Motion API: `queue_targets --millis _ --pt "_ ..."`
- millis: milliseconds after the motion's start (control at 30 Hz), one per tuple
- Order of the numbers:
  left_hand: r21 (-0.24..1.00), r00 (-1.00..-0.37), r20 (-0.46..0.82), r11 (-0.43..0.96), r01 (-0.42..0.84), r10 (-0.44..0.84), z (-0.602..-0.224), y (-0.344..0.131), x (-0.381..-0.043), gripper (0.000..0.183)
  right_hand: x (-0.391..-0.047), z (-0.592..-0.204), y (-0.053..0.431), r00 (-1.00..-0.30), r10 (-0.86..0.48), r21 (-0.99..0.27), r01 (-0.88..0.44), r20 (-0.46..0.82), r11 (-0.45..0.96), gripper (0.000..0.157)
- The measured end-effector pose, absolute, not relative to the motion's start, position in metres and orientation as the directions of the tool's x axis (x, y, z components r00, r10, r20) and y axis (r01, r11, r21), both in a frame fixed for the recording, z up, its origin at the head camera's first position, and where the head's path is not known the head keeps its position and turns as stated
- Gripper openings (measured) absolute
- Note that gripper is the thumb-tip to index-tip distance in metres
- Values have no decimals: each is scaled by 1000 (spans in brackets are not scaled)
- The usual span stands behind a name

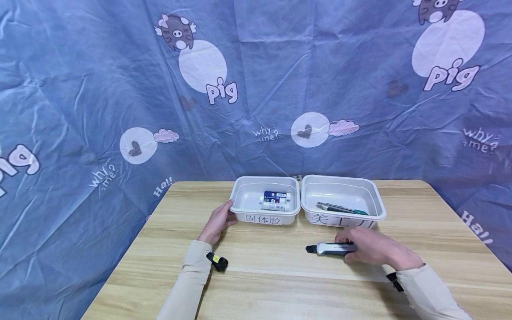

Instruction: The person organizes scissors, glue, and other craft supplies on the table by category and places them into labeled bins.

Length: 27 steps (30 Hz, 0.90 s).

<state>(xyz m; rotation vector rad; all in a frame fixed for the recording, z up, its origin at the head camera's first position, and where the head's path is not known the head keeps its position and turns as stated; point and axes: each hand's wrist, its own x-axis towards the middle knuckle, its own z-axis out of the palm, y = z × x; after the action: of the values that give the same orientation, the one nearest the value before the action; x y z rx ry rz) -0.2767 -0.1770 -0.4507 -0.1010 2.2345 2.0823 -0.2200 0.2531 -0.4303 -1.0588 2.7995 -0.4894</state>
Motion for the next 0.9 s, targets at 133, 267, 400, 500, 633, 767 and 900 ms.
queue_targets --millis 133,267,400,500,633,767,900 --pt "991 -993 -114 71 -113 6 -464 -181 -287 54 -219 -427 253 -756 -652 -281 -639 61 716 36" --pt "992 -994 -107 70 -107 -11 -479 -184 -296 57 -220 -426 254 -751 -650 -238 -657 120 715 38" --pt "992 -995 -98 73 -100 -35 -482 -183 -298 58 -221 -424 256 -748 -640 -199 -663 173 721 41" --pt "992 -994 -99 79 -102 -43 -482 -182 -297 57 -221 -422 256 -743 -639 -179 -669 200 722 42" --pt "992 -994 -100 74 -103 -41 -482 -182 -297 58 -221 -421 258 -728 -640 -154 -681 246 716 43" --pt "992 -994 -102 67 -105 -35 -482 -182 -298 58 -223 -419 258 -721 -634 -149 -685 278 713 43" --pt "992 -994 -110 62 -111 -19 -480 -182 -297 56 -224 -419 259 -715 -628 -146 -688 307 711 42"
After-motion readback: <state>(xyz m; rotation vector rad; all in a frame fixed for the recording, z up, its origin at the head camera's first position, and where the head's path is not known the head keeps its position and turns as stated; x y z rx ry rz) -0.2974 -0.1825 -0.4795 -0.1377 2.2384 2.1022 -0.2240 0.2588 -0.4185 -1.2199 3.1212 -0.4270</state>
